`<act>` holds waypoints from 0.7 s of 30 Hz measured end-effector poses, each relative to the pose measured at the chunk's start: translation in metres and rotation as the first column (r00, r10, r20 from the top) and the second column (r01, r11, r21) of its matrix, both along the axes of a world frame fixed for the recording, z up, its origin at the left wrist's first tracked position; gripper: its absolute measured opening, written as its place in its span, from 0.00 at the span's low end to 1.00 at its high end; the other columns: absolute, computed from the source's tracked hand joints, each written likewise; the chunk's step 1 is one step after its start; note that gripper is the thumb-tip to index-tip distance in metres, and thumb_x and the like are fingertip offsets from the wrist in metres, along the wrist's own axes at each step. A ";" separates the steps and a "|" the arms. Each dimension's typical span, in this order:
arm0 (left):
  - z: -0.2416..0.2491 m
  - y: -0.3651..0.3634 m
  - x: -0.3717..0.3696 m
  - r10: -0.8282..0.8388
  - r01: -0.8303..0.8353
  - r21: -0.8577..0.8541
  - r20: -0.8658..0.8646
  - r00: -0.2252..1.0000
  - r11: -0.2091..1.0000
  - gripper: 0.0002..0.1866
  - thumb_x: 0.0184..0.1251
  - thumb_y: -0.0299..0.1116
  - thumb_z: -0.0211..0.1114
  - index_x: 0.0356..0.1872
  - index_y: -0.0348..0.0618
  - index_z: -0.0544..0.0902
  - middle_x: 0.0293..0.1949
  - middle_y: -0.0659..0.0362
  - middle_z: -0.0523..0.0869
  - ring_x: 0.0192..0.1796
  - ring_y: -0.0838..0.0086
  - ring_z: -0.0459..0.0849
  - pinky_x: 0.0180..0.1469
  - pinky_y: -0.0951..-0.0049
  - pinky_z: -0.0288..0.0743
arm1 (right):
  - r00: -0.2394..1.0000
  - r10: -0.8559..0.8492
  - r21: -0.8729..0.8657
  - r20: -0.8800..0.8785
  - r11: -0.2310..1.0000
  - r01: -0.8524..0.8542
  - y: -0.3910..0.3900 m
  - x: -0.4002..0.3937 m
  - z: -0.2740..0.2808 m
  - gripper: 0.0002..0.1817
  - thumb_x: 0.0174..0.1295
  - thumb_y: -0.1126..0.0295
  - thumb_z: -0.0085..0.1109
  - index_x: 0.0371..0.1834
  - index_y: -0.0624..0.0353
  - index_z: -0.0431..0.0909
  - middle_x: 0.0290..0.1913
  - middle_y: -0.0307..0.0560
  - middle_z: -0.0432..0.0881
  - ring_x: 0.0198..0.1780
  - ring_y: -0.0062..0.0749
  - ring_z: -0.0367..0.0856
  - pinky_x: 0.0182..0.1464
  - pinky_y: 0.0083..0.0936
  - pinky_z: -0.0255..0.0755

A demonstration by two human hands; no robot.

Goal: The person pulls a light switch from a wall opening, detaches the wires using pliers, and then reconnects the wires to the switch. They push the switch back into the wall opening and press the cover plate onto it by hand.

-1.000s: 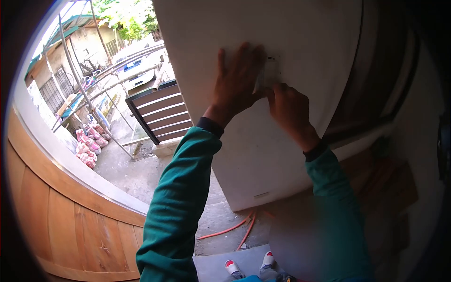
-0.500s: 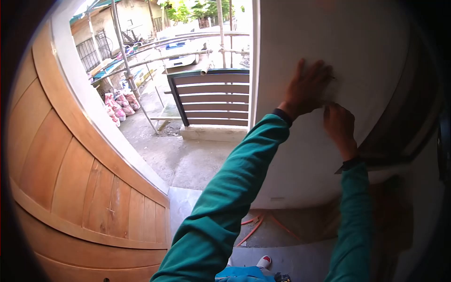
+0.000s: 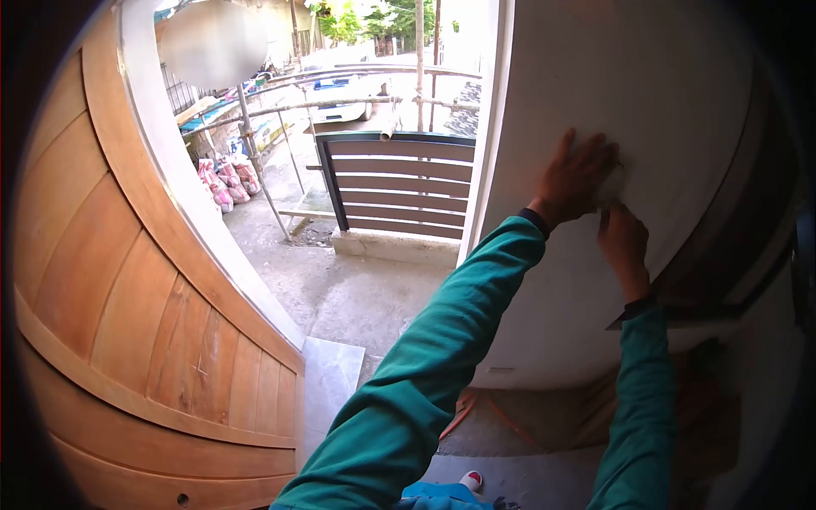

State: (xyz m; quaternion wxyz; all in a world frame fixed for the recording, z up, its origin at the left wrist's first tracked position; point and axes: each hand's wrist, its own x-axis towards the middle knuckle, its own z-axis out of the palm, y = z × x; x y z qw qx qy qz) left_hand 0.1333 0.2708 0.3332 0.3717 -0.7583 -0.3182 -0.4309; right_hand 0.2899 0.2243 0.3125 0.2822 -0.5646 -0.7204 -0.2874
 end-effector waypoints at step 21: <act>0.003 0.005 0.008 0.044 -0.046 0.093 0.028 0.999 0.995 0.39 0.51 0.60 0.70 0.63 0.54 0.76 0.68 0.64 0.72 0.75 0.66 0.61 0.73 0.38 0.49 | 0.996 -0.085 -0.010 0.032 0.996 0.086 0.015 0.008 -0.009 0.12 0.67 0.61 0.54 0.33 0.57 0.81 0.37 0.53 0.84 0.36 0.53 0.85 0.37 0.46 0.79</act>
